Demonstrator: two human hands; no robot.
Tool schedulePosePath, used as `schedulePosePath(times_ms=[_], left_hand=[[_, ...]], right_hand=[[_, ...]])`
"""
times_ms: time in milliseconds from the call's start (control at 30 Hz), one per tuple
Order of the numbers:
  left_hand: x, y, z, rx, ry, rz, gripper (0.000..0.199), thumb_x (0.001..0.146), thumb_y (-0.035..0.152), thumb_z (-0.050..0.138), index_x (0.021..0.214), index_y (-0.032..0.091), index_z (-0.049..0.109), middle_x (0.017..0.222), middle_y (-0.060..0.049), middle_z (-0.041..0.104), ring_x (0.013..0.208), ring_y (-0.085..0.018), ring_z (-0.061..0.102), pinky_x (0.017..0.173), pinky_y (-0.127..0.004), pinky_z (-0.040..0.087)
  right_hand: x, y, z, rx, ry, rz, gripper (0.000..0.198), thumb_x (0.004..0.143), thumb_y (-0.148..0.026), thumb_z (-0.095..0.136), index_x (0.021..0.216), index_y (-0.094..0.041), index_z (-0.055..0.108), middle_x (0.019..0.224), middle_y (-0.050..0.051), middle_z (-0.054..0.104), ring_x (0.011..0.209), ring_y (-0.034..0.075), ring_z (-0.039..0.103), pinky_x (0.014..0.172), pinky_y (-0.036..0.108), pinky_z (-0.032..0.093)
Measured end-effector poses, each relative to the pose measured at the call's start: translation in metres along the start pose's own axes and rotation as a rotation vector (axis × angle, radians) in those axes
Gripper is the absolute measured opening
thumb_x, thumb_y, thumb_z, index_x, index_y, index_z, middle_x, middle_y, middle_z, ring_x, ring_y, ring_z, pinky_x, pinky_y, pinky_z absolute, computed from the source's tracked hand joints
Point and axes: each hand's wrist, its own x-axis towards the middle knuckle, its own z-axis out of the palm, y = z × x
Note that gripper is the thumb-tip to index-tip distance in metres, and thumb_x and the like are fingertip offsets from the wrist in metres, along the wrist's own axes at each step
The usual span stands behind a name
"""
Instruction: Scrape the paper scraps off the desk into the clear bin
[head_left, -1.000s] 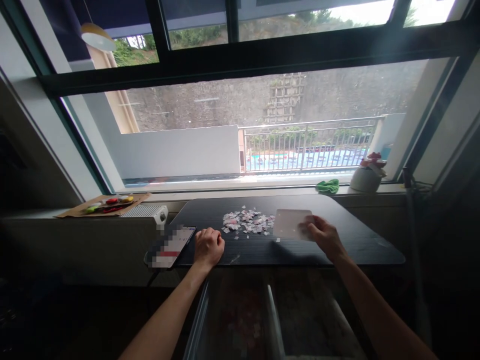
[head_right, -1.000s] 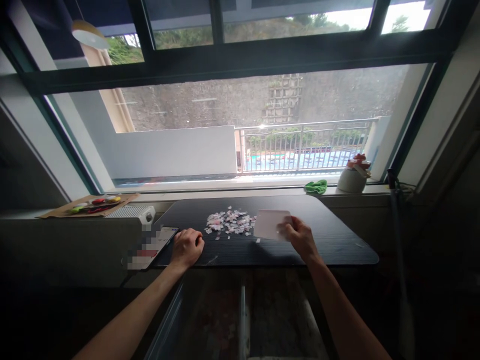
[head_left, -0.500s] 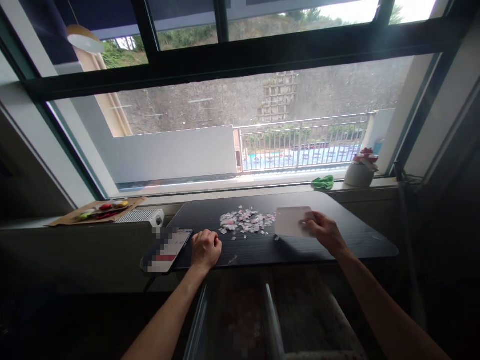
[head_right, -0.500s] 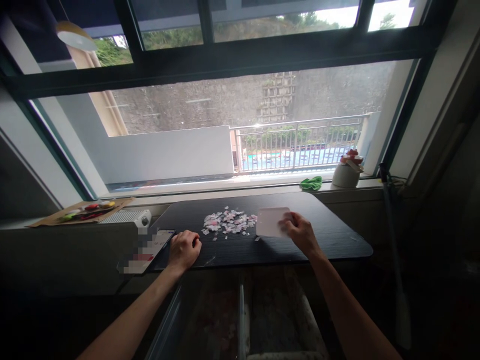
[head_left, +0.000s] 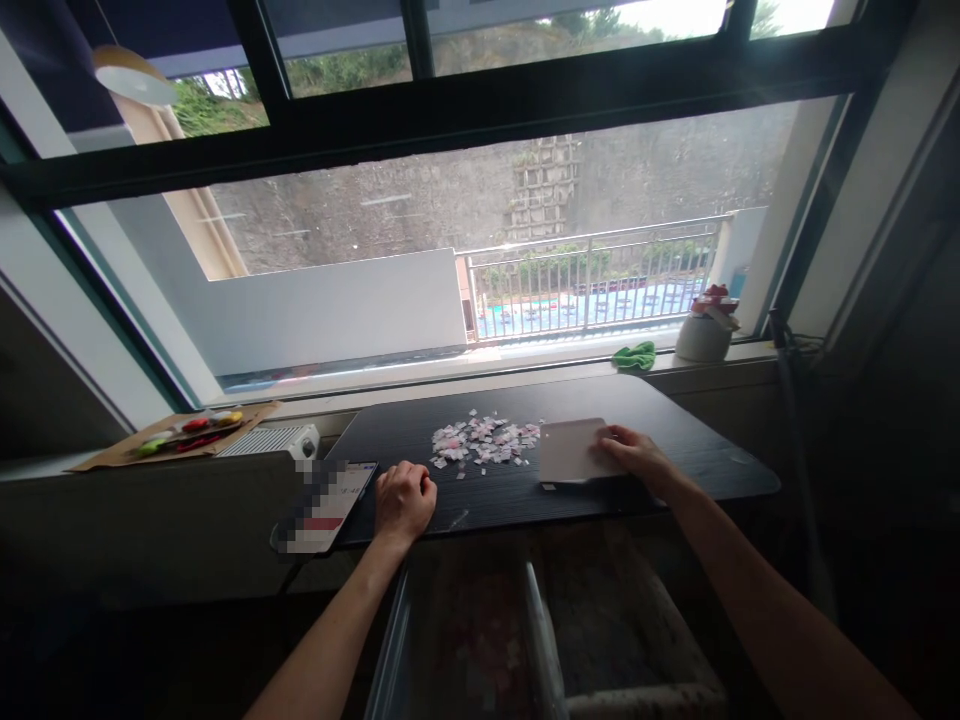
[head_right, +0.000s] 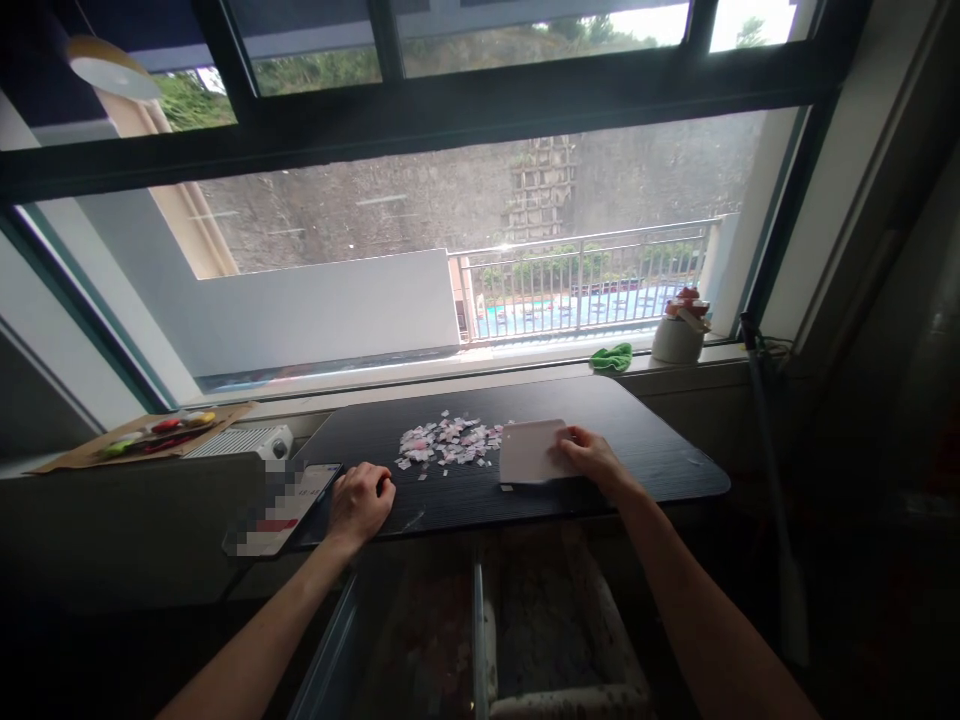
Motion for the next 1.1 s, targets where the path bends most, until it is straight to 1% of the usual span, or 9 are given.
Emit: schedulePosePath(times_ms=[133,267,400,700,867,967,1100], left_hand=[[0.000,-0.001,0.001,0.011,-0.007,-0.002,0.020,0.080,0.022,0.045,0.080,0.019,0.065,0.088,-0.007,0.065,0.088,-0.024,0.058,0.083,-0.038,0.042],[0.000,0.000,0.000,0.008,-0.010,-0.005,0.021,0.081,0.022,0.045,0.080,0.018,0.065,0.088,-0.008,0.065,0.088,-0.024,0.058,0.084,-0.038,0.042],[0.001,0.000,0.000,0.009,-0.015,-0.005,0.021,0.081,0.022,0.045,0.080,0.019,0.065,0.087,-0.007,0.065,0.088,-0.024,0.058,0.083,-0.038,0.042],[0.000,0.000,0.000,-0.012,0.000,0.003,0.020,0.080,0.021,0.045,0.078,0.019,0.064,0.086,-0.008,0.065,0.086,-0.024,0.058,0.082,-0.038,0.042],[0.000,0.000,0.000,-0.002,-0.001,0.001,0.019,0.080,0.021,0.045,0.079,0.019,0.065,0.086,-0.007,0.065,0.086,-0.023,0.058,0.082,-0.038,0.042],[0.000,0.000,0.000,0.003,-0.014,-0.005,0.020,0.081,0.021,0.045,0.080,0.019,0.065,0.088,-0.008,0.065,0.087,-0.024,0.058,0.083,-0.038,0.041],[0.000,0.000,0.001,0.005,-0.012,-0.002,0.020,0.081,0.021,0.045,0.080,0.019,0.065,0.088,-0.007,0.065,0.087,-0.024,0.058,0.082,-0.037,0.041]], right_hand=[[-0.001,0.000,-0.002,-0.079,-0.053,0.018,0.007,0.062,-0.016,0.066,0.068,-0.018,0.069,0.064,0.000,0.071,0.057,0.014,0.064,0.052,0.022,0.049],[-0.004,0.000,-0.011,-0.067,-0.131,0.079,0.006,0.061,-0.019,0.069,0.067,-0.018,0.068,0.063,0.000,0.070,0.055,0.013,0.062,0.051,0.021,0.048],[-0.006,0.001,-0.016,-0.065,-0.177,0.088,0.009,0.059,-0.023,0.071,0.066,-0.019,0.068,0.061,-0.001,0.070,0.053,0.013,0.062,0.050,0.022,0.049],[-0.008,0.007,-0.029,-0.068,-0.155,0.051,0.012,0.059,-0.025,0.071,0.069,-0.018,0.068,0.065,0.001,0.071,0.057,0.015,0.064,0.050,0.022,0.050],[-0.006,0.012,-0.038,-0.055,-0.125,0.078,0.012,0.061,-0.025,0.070,0.071,-0.019,0.068,0.066,0.002,0.072,0.058,0.017,0.066,0.051,0.025,0.052],[-0.006,0.009,-0.032,-0.005,-0.106,0.081,0.012,0.061,-0.023,0.069,0.073,-0.019,0.068,0.068,0.003,0.073,0.059,0.017,0.067,0.053,0.025,0.053],[0.001,0.002,-0.006,0.038,-0.040,-0.022,0.011,0.063,-0.021,0.067,0.074,-0.019,0.064,0.070,0.003,0.073,0.062,0.017,0.068,0.053,0.024,0.053]])
